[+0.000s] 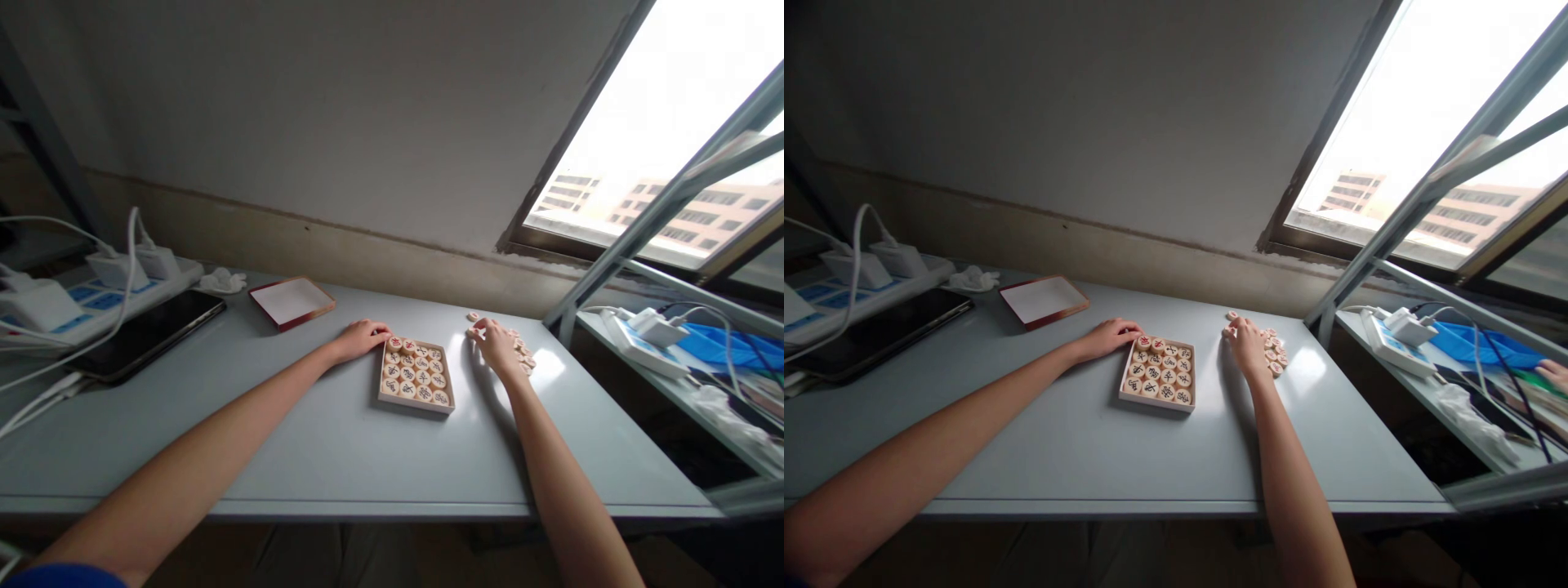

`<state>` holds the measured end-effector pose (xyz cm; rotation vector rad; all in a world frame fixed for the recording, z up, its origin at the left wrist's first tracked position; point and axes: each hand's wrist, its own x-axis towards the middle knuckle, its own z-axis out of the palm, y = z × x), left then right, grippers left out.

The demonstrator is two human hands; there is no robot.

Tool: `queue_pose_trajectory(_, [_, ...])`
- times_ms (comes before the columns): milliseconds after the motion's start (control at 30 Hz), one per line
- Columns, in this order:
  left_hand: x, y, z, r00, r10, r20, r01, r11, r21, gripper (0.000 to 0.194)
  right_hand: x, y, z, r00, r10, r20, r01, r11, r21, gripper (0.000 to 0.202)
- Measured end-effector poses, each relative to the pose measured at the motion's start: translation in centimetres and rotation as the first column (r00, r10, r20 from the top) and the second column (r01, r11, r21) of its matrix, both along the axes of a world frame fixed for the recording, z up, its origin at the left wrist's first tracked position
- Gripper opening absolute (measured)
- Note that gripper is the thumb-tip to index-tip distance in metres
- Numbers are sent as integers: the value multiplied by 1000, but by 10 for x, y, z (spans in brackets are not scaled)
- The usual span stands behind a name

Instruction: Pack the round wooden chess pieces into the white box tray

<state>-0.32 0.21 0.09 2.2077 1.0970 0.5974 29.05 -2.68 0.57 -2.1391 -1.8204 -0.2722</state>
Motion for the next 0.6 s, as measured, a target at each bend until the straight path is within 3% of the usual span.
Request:
queue_pose_trajectory(233, [0,-1,0,1000,4,-4,-4,1000,2,35,2,-3,4,998,42,-54,-47,995,-86,20])
queue_pose_trajectory(367, [0,1,-1,1000,-2,-11,2,1000,6,35,-12,-17,25,959,222,-173,-231,972,-34,29])
queue_pose_trajectory(500, [0,0,0,1000,-11,-8,11,1000,14,34,-39,-30,42,826,512,-234,-515,856,56,30])
queue_pose_trajectory(600, [0,-2,2,1000,-14,-1,14,1000,19,34,-53,-32,39,752,633,-182,-637,770,46,23])
